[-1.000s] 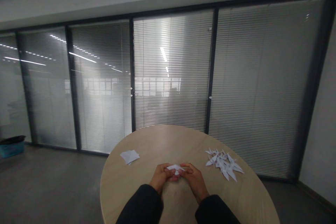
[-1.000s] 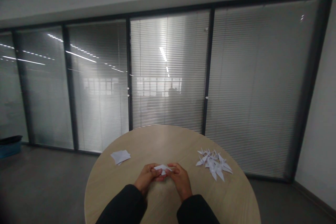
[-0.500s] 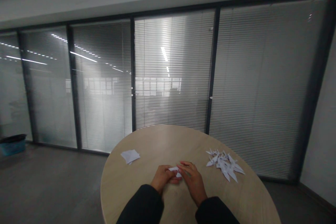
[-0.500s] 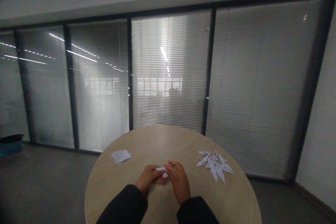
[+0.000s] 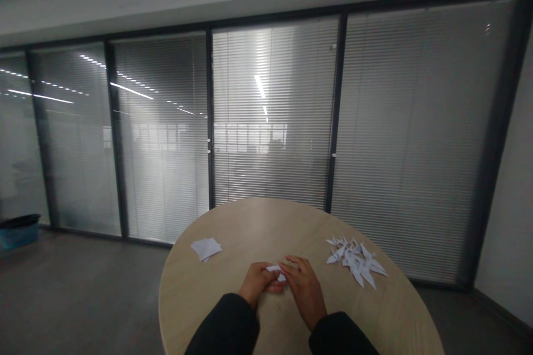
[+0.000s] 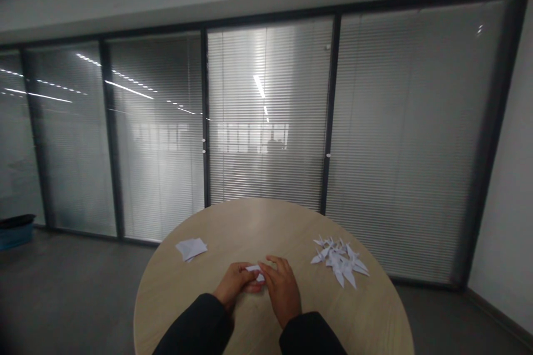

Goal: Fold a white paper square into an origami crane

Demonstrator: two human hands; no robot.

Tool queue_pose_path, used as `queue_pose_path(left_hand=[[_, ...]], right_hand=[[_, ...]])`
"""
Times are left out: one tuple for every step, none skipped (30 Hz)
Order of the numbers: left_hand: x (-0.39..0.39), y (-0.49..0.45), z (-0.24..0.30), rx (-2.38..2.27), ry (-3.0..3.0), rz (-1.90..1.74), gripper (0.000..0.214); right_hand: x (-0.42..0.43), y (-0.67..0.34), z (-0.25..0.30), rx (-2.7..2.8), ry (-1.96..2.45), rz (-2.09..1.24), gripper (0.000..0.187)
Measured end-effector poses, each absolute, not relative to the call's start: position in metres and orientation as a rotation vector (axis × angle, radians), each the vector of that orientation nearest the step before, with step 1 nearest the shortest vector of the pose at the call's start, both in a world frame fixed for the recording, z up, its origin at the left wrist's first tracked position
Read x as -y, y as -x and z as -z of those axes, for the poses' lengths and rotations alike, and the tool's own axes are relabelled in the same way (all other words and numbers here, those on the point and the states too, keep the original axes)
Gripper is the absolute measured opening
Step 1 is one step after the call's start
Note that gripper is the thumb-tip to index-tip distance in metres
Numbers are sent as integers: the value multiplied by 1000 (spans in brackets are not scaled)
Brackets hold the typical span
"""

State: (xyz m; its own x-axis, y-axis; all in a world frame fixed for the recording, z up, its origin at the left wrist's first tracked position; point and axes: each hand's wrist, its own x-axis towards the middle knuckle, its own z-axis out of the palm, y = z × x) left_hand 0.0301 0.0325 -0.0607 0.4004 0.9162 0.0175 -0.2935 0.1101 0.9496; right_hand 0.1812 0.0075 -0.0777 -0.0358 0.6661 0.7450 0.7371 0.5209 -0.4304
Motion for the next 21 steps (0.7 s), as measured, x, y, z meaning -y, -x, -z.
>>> queue_pose_path(left_hand=[[-33, -30, 61, -709, -1112, -1009, 47], [-33, -30, 61, -711, -1111, -1011, 47], [-33, -31, 61, -713, -1110, -1014, 47], [-33, -31, 61, -715, -1107, -1018, 47], [-33, -31, 62, -719, -1104, -1023, 47], [-34, -31, 62, -723, -1104, -1026, 46], [-34, -31, 63, -726, -1108, -1029, 45], [-34, -31, 63, -726, -1113, -1030, 45], [-34, -31, 64, -724, -1119, -1030, 44], [-34, -31, 64, -724, -1119, -1030, 44], [-34, -31, 64, -724, -1115, -1032, 44], [-33, -31, 64, -725, -1107, -1037, 44], [-33, -31, 64, -728, -1099, -1042, 44], [-33, -30, 64, -729, -1097, -1045, 44], [-33, -30, 64, -728, -1101, -1047, 44], [-34, -30, 64, -727, -1109, -1046, 43], [-34, -31, 64, -727, -1116, -1045, 43], [-34, -31, 65, -728, -1121, -1043, 43], [-35, -31, 65, -728, -1124, -1041, 43], [-35, -31, 66, -724, -1129, -1034, 44], [-36, -32, 66, -721, -1131, -1028, 44]], right_hand=[[-6, -181, 77, 1756, 1193, 116, 25], [-5, -181, 76, 1772, 1202, 146, 25], [-4, -180, 75, 1789, 1208, 176, 25], [-3, -180, 74, 1809, 1211, 209, 25], [-3, -180, 73, 1825, 1212, 246, 26], [-2, -180, 73, 1841, 1209, 285, 27], [-2, -179, 73, 1855, 1203, 326, 28], [-2, -179, 73, 1866, 1197, 368, 29], [-2, -179, 74, 1875, 1190, 412, 29], [-2, -178, 74, 1884, 1181, 455, 30], [-2, -178, 74, 1892, 1174, 492, 30], [-1, -177, 74, 1900, 1168, 522, 30], [-1, -177, 73, 1903, 1162, 543, 29], [0, -176, 73, 1904, 1157, 546, 29], [1, -175, 71, 1903, 1153, 528, 28], [1, -174, 70, 1899, 1148, 490, 26], [2, -174, 69, 1890, 1143, 437, 24], [2, -173, 68, 1873, 1140, 373, 22], [2, -173, 68, 1850, 1137, 308, 19], [1, -173, 67, 1823, 1136, 247, 17], [0, -174, 68, 1793, 1135, 196, 16]])
